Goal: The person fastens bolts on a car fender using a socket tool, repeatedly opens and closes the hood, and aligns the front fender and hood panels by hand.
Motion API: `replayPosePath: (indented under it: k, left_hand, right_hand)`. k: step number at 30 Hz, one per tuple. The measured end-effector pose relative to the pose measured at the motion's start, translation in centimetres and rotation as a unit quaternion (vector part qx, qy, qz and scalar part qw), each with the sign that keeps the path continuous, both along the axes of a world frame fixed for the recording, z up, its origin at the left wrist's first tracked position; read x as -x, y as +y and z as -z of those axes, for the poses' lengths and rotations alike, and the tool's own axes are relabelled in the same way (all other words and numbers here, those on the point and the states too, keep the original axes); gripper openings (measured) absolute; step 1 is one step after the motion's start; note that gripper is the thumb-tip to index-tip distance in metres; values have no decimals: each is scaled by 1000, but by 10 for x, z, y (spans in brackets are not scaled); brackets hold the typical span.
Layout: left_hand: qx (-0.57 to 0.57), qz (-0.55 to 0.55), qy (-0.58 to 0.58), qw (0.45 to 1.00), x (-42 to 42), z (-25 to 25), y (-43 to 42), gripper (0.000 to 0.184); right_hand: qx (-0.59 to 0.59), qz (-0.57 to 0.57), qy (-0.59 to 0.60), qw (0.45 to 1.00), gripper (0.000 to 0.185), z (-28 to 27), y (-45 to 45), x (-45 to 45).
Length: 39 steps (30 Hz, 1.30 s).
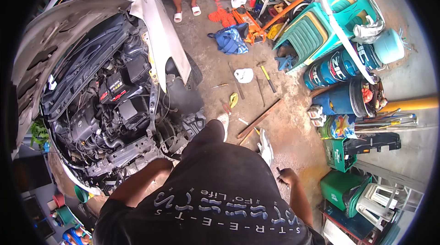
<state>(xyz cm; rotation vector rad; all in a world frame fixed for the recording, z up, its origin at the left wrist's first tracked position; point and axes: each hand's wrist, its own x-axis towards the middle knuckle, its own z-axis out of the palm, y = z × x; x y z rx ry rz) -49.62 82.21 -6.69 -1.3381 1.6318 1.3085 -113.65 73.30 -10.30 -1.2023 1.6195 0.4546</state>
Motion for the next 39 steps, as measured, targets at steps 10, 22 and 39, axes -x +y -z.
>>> replayPosePath:
  k: [10,22,39]
  left_hand:
    - [190,-361,162,899,-41,33,-175,37]
    - [442,-599,96,661,-137,-97,-348,42]
    - [384,-842,-145,351,-274,-74,-593,68]
  right_hand:
    - [93,-120,-22,988,32,-54,-380,-203]
    - [230,-366,-254,865,25,-142,-619,-492]
    - [-71,-447,-633,628,21,-254,-835,-987]
